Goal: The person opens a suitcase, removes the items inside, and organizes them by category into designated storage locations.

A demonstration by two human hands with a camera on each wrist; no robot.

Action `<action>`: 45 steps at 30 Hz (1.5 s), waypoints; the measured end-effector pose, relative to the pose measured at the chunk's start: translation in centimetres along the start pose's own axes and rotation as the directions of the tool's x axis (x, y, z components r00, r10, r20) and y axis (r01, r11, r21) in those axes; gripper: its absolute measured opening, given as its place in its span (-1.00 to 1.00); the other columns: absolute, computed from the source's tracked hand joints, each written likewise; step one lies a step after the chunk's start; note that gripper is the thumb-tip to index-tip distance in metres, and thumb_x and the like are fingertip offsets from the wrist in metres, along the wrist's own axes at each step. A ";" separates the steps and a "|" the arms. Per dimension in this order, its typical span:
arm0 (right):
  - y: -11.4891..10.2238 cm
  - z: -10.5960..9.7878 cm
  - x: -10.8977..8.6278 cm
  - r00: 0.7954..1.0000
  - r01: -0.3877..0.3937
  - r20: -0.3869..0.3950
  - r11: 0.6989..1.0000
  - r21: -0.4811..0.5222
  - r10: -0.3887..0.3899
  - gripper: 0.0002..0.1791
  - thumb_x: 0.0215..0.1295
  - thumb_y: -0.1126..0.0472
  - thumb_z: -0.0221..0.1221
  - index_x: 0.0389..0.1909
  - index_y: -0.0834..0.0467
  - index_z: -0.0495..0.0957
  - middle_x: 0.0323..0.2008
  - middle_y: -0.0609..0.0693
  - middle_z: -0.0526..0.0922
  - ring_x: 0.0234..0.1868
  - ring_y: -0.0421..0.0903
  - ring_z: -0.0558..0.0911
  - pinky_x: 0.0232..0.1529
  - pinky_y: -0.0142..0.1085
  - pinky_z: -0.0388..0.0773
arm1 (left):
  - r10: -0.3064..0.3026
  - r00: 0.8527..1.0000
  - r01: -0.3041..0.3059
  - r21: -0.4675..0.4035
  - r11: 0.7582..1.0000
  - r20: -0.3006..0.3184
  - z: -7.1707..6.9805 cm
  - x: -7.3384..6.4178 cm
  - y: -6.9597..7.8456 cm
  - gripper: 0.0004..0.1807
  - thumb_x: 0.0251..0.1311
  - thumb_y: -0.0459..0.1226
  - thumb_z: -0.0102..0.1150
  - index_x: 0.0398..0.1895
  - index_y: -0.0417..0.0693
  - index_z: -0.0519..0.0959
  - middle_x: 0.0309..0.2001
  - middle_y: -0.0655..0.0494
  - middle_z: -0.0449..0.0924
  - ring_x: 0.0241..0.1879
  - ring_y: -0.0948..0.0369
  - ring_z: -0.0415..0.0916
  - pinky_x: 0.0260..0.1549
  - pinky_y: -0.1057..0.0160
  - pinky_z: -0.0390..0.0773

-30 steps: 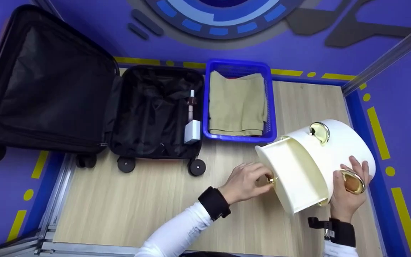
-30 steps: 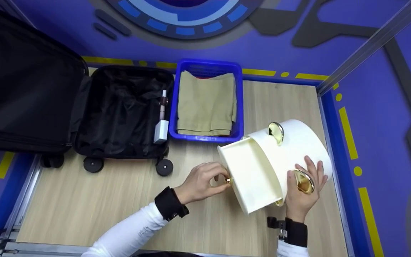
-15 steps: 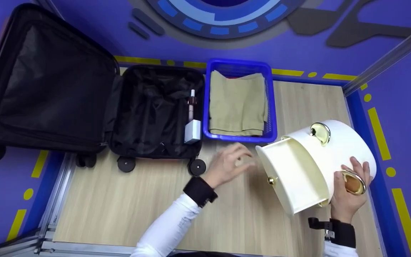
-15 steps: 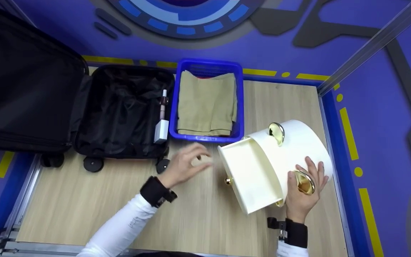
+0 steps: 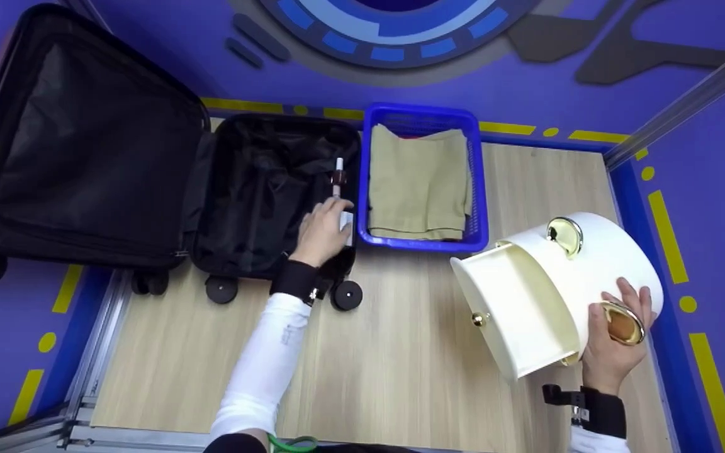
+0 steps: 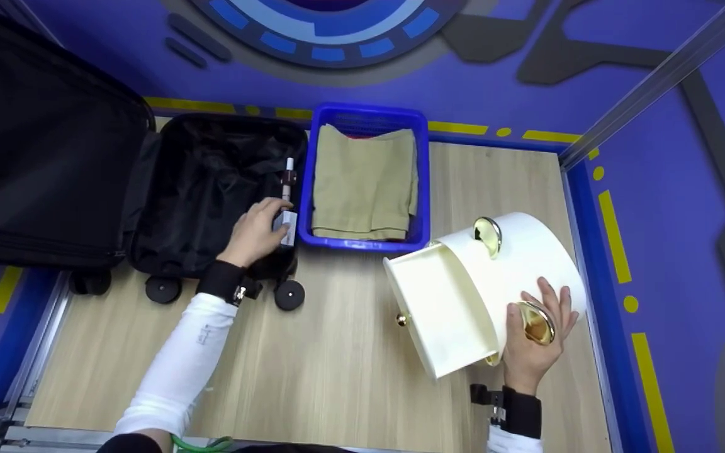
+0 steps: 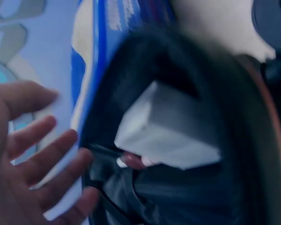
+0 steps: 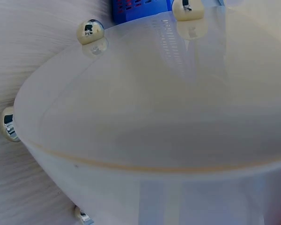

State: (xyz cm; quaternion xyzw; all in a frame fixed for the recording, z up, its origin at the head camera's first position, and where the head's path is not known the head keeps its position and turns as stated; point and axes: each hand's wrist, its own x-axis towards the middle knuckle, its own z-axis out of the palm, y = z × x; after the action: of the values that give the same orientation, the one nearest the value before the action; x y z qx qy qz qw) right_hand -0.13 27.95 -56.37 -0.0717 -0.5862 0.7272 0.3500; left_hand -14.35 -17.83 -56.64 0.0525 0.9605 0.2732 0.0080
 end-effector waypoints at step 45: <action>0.5 -0.4 0.2 1.000 -0.020 0.011 0.999 0.025 0.020 -0.13 0.12 0.65 0.26 0.50 0.29 0.29 0.28 0.17 0.59 0.10 0.00 0.59 0.11 -0.43 0.58 | -0.117 0.960 0.013 -0.375 0.927 -0.255 -2.8 -2.0 0.7 -0.04 -0.22 -0.21 0.48 0.37 -0.13 0.29 0.27 -0.08 0.19 0.13 -0.08 0.47 0.04 0.04 0.57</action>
State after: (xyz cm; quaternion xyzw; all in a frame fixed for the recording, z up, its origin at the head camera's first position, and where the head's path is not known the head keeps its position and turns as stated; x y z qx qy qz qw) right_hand -0.28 28.35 -56.84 -0.0693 -0.5783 0.7382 0.3404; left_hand -12.46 -18.90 -53.87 -0.0202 0.8849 0.4533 -0.1054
